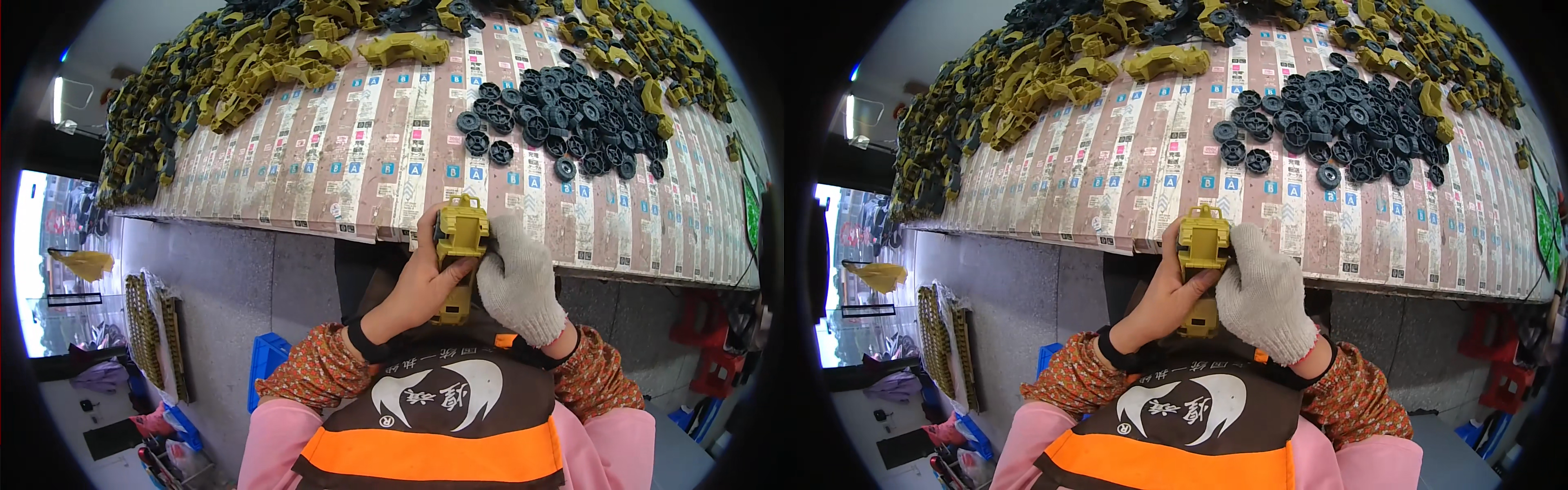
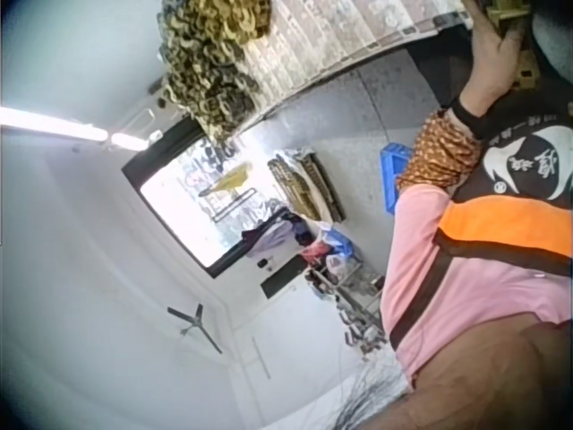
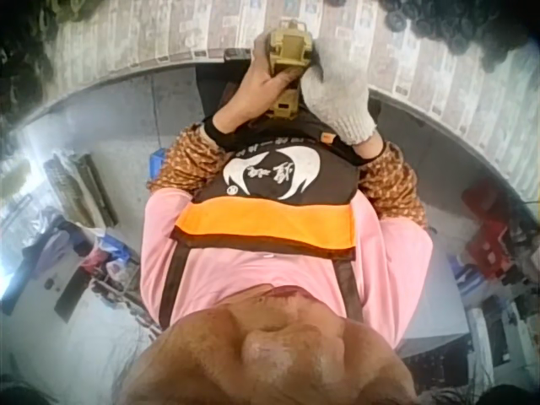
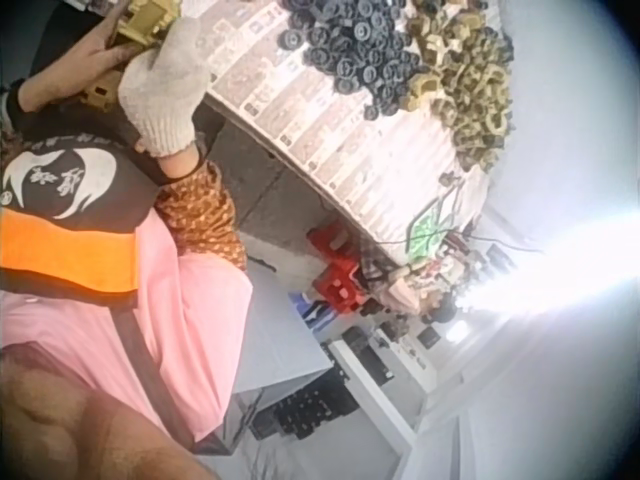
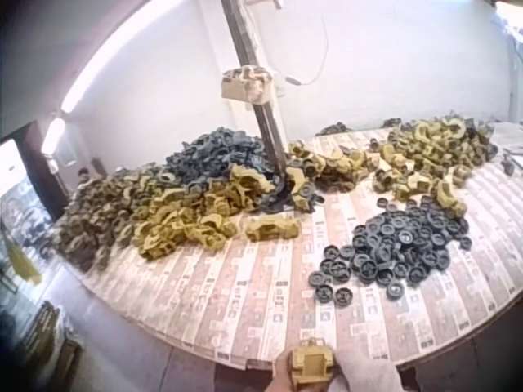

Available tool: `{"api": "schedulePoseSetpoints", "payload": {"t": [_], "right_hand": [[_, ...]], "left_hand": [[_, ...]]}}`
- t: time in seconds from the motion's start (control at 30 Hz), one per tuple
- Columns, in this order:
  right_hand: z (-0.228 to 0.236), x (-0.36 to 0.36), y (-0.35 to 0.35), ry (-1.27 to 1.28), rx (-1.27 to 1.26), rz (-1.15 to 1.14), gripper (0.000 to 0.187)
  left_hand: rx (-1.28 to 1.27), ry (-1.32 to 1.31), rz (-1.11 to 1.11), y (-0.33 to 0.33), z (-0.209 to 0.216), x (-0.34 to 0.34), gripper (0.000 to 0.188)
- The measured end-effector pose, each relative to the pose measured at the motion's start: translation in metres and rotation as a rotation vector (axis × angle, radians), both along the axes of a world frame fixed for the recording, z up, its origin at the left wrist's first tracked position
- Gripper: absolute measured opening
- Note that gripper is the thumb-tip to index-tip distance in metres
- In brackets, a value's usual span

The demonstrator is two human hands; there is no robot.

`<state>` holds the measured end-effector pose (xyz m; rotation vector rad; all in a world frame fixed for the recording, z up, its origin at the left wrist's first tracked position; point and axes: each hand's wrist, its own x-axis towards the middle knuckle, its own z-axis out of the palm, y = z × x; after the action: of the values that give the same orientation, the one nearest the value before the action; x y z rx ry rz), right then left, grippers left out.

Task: The person sits on the floor and assembles yellow plastic chassis parts with black wheels. They pick up a yellow part, insert a black wheel into a slot, and place the assembled unit on a nearby table. This process is repeated continuously with multiple parts.

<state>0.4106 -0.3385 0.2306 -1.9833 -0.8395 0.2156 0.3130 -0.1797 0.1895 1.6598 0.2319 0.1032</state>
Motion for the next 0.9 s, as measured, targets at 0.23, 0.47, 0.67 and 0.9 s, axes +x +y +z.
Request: {"api": "schedulePoseSetpoints", "payload": {"t": [0.23, 0.47, 0.67, 0.9], "right_hand": [[0.018, 0.029, 0.017, 0.026, -0.102, 0.154, 0.022], [-0.015, 0.131, 0.031, -0.445, -0.253, 0.005, 0.013], [-0.029, 0.139, 0.047, -0.453, -0.406, 0.09, 0.022], [-0.014, 0.12, 0.034, -0.395, -0.345, 0.135, 0.026]], "left_hand": [[-0.138, 0.21, 0.072, 0.013, 0.001, -0.004, 0.093], [-0.557, 0.094, 0.213, 0.017, -0.009, 0.011, 0.087], [-0.665, 0.002, 0.342, 0.032, -0.008, -0.01, 0.088], [-0.688, 0.082, 0.311, 0.032, -0.011, -0.007, 0.094]]}}
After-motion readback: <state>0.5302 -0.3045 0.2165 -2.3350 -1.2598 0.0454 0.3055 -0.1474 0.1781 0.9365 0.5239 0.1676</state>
